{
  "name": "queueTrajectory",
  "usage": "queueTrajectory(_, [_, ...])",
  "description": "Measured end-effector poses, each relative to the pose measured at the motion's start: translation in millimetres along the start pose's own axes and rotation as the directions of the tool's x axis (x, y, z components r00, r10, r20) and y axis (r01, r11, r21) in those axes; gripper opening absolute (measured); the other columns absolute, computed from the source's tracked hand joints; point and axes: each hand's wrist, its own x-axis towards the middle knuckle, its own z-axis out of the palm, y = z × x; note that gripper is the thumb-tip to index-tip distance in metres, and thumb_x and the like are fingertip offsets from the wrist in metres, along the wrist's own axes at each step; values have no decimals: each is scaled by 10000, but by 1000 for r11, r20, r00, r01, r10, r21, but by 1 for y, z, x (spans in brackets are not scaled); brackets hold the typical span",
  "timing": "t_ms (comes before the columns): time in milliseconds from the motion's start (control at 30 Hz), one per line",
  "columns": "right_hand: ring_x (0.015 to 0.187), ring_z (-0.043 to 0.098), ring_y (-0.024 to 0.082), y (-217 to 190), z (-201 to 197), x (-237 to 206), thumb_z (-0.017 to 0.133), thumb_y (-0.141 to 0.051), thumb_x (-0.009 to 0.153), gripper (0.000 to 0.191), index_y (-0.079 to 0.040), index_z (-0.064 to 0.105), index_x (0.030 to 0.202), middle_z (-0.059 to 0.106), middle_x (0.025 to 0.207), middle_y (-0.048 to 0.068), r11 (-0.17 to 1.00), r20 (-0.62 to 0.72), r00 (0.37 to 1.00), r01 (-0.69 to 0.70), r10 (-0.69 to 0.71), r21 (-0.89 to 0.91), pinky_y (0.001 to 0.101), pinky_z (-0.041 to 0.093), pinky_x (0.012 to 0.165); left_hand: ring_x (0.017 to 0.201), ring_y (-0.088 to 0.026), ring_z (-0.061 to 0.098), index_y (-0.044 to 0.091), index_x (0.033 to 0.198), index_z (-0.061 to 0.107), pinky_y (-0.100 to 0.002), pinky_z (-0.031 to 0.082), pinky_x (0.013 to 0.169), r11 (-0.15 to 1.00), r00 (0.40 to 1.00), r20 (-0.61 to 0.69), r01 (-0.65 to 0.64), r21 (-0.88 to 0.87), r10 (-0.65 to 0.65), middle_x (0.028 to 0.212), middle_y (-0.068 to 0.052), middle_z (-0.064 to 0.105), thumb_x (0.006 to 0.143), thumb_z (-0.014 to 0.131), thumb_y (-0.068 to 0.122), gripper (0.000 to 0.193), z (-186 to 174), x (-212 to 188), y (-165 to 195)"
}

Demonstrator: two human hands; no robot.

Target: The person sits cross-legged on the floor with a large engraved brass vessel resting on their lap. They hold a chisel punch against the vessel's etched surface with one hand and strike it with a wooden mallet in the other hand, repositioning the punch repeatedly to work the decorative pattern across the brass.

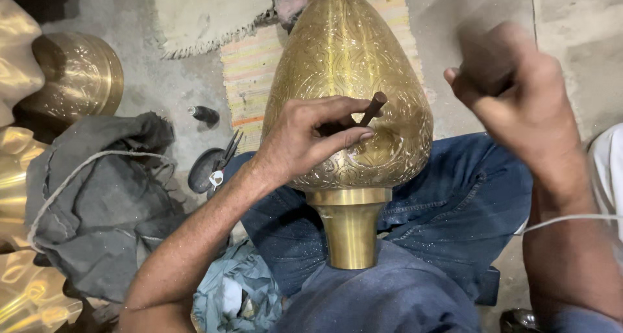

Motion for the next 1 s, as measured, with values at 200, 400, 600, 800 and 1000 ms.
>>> queueTrajectory(200, [875, 688, 305, -1, -3, -1, 794, -55, 865, 303, -20, 587, 1084, 656, 941, 152, 866, 69, 936, 347, -346, -361, 411, 575, 790, 945, -173, 800, 96, 1288, 700, -336, 681, 831, 993, 993, -46, -111, 46, 113, 1165, -102, 785, 991, 733, 301, 363, 2, -3, -8])
queueTrajectory(400, [765, 710, 263, 6, -1, -4, 829, -97, 884, 250, -31, 656, 1051, 699, 829, 127, 801, 185, 960, 277, -210, -531, 391, 589, 720, 908, -157, 813, 115, 1225, 729, -335, 688, 833, 995, 996, 1, -94, 43, 94, 1114, -78, 805, 1009, 733, 300, 284, 2, -1, -12])
queueTrajectory(600, [805, 734, 256, 12, 1, -4, 650, 54, 795, 275, -11, 671, 1062, 721, 888, 149, 983, 80, 986, 157, -149, -97, 386, 584, 728, 1007, -203, 793, 64, 1272, 699, -350, 676, 882, 991, 990, -62, -125, 44, 127, 1196, -116, 769, 994, 753, 275, 353, 0, -1, -1])
queueTrajectory(800, [786, 738, 258, 9, 3, -1, 724, -99, 954, 83, -77, 680, 1020, 726, 911, 120, 990, 122, 992, -55, 39, 127, 391, 592, 718, 919, -178, 806, 82, 1247, 722, -335, 682, 815, 1000, 1000, 13, 7, -1, -7, 1110, -85, 800, 953, 755, 265, 348, -2, 1, 2])
queueTrajectory(1000, [824, 659, 275, 1, 2, -6, 766, -114, 994, 253, 5, 571, 1102, 664, 925, 151, 998, -31, 998, 53, -52, 45, 427, 539, 704, 935, -173, 801, 95, 1261, 709, -327, 687, 801, 999, 999, 19, -31, -8, 31, 1152, -94, 787, 972, 737, 255, 331, 0, -1, -3])
